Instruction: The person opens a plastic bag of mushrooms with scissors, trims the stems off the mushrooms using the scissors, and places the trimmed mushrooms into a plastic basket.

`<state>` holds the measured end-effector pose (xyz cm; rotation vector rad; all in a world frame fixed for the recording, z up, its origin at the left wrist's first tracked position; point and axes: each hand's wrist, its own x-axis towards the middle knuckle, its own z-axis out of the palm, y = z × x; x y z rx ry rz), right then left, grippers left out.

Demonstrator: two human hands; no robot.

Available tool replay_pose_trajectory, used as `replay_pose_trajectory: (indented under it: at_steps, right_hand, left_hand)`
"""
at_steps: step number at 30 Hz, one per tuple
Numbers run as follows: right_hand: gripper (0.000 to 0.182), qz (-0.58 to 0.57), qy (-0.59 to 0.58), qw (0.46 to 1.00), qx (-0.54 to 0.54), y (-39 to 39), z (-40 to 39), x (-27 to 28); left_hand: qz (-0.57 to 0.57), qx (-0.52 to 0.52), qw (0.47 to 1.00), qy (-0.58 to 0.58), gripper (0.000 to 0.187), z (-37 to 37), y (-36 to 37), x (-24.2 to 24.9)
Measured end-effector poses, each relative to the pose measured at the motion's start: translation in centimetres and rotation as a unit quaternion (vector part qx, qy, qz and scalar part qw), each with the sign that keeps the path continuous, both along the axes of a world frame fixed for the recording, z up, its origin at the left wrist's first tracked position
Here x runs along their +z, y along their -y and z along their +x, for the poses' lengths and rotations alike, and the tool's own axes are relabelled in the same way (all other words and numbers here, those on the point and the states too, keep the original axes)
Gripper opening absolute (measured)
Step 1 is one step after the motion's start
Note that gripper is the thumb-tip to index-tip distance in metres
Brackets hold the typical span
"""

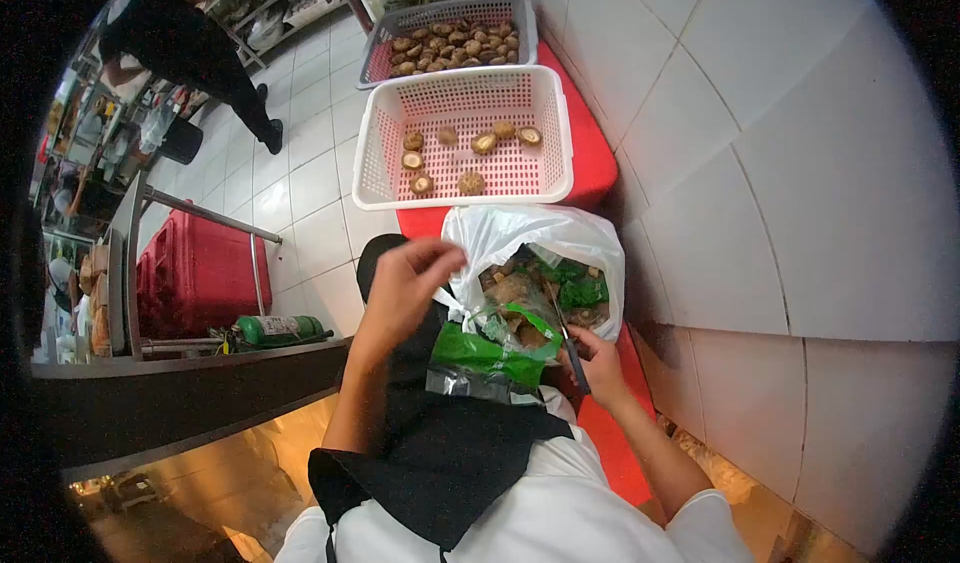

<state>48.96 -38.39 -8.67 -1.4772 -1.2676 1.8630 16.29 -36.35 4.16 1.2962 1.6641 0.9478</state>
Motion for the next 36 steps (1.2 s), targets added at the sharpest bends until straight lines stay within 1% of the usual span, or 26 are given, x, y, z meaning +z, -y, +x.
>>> replay_pose_trajectory:
  at_steps: [1,3,4,5,7,10,13,14,16,19,22,24,25,26,28,29,30,31,34,36]
  right_hand:
    - [0.043,0.005,-0.002,1.0,-0.005,0.1,0.0,-0.1]
    - [0.043,0.017,-0.006,1.0,-0.013,0.0,-0.1,-0.3]
    - [0.044,0.004,-0.016,1.0,-0.013,-0.4,-0.5,0.7]
    - [0.044,0.008,-0.014,1.0,-0.018,-0.4,-0.7,0.9]
    - [0.043,0.02,-0.009,0.999,-0.03,-0.6,-1.1,1.2]
    - [0.044,0.031,-0.001,0.999,-0.009,-0.9,-1.5,2.1]
    - [0.046,0.053,-0.014,0.998,-0.009,-0.6,-1.7,1.9]
    - [0.046,0.05,-0.008,0.999,-0.01,-0.6,-1.8,1.9]
    - [0.047,0.044,0.005,0.999,-0.012,-0.4,-1.9,2.3]
    - [0.047,0.05,0.012,0.999,-0.012,-0.3,-1.9,2.4]
    - [0.046,0.027,-0.01,0.999,-0.019,-0.5,-2.1,2.6]
    - [0.046,0.028,-0.017,0.999,-0.016,-0.7,-2.0,2.1]
    - [0.046,0.029,-0.02,0.999,-0.015,-0.8,-1.9,2.0]
    - [0.046,0.035,-0.022,0.999,-0.018,-0.8,-1.9,2.0]
    - [0.047,0.048,-0.028,0.998,-0.023,-0.9,-2.1,2.6]
    - [0.046,0.045,-0.03,0.998,-0.026,-1.0,-2.0,2.9]
    - [0.046,0.043,-0.033,0.998,-0.027,-1.1,-1.8,3.1]
    - [0.046,0.04,-0.036,0.998,-0.027,-1.1,-1.8,3.3]
    - [0.052,0.184,0.01,0.983,0.024,-1.3,-2.2,4.0]
    - [0.056,0.302,0.07,0.947,0.089,-1.5,-2.3,5.1]
  left_hand:
    - [-0.023,-0.06,0.997,0.036,0.021,0.3,1.0,0.3]
    - [-0.046,-0.197,0.979,0.011,0.018,1.5,2.6,1.8]
    - [-0.01,-0.255,0.966,-0.027,0.018,2.4,2.9,1.5]
    - [0.039,-0.279,0.957,-0.069,0.016,3.4,3.2,0.6]
    - [0.122,-0.269,0.944,-0.147,0.014,5.3,3.2,-2.7]
    - [0.145,-0.23,0.916,-0.294,0.011,6.9,2.6,-5.6]
    - [0.142,-0.273,0.848,-0.43,0.007,7.4,1.8,-7.6]
    - [0.137,-0.273,0.835,-0.458,0.008,7.7,1.9,-8.1]
    - [0.125,-0.274,0.805,-0.511,0.009,8.2,2.0,-7.6]
    - [0.144,-0.255,0.773,-0.563,0.01,7.9,2.3,-6.8]
    - [0.135,-0.266,0.796,-0.527,0.014,7.3,2.6,-6.9]
    - [0.084,-0.212,0.9,-0.371,0.019,6.5,3.0,-5.8]
    - [0.057,-0.182,0.939,-0.287,0.024,6.1,3.1,-4.7]
    - [0.038,-0.17,0.961,-0.215,0.029,5.4,3.3,-3.2]
    - [-0.003,-0.142,0.987,-0.068,0.04,3.5,3.6,-0.2]
    - [-0.018,-0.119,0.99,0.075,0.044,2.6,3.6,-0.8]
    - [-0.034,-0.091,0.971,0.216,0.047,1.8,3.5,-1.5]
    - [-0.047,-0.06,0.933,0.353,0.051,1.2,3.6,-2.0]
    - [-0.061,-0.016,0.895,0.441,0.047,1.2,3.4,-3.2]
    - [-0.072,-0.004,0.873,0.482,0.045,1.8,3.2,-3.9]
